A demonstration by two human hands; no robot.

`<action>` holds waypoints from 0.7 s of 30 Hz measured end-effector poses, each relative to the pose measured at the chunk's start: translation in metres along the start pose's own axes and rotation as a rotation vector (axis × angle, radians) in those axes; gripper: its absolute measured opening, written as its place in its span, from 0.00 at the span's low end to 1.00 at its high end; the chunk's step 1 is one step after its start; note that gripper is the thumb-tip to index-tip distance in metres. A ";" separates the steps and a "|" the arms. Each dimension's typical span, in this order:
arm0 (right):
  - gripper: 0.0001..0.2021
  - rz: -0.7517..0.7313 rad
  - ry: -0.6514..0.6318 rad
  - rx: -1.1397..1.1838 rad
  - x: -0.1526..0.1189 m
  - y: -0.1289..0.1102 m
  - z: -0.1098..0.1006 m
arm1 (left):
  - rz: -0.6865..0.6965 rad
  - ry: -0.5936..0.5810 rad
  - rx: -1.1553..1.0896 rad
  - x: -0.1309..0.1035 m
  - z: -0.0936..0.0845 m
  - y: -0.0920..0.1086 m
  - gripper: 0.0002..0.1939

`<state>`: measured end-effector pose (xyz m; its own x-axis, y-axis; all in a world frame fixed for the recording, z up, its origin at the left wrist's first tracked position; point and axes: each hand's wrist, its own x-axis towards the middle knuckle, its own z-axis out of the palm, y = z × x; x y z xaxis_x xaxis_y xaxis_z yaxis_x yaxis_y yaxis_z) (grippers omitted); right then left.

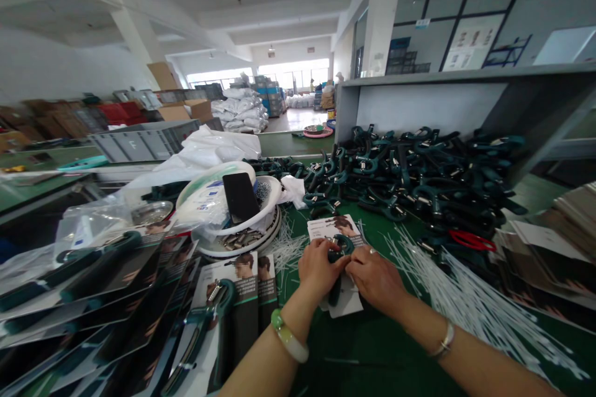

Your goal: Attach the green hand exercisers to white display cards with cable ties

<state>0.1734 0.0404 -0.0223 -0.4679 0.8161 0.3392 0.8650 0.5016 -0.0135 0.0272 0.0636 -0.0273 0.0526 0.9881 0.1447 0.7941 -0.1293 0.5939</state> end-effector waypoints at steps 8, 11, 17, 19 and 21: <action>0.10 -0.162 -0.065 0.096 -0.004 0.011 -0.008 | 0.085 0.021 0.147 0.006 0.001 0.012 0.09; 0.08 -0.161 -0.168 0.053 -0.007 0.009 -0.019 | 0.115 0.048 0.139 0.004 -0.001 0.014 0.09; 0.05 -0.094 -0.194 0.082 -0.023 0.002 -0.029 | 0.098 0.391 0.002 -0.026 -0.024 0.000 0.14; 0.07 -0.094 -0.159 0.075 -0.025 -0.002 -0.026 | 0.007 0.490 -0.169 -0.041 -0.023 -0.015 0.19; 0.08 -0.095 -0.104 0.089 -0.025 -0.006 -0.023 | -0.164 0.465 -0.443 -0.053 -0.015 -0.030 0.25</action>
<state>0.1838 0.0106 -0.0092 -0.5671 0.7868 0.2435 0.7987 0.5976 -0.0708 -0.0085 0.0142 -0.0411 -0.3931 0.8718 0.2924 0.4402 -0.1007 0.8922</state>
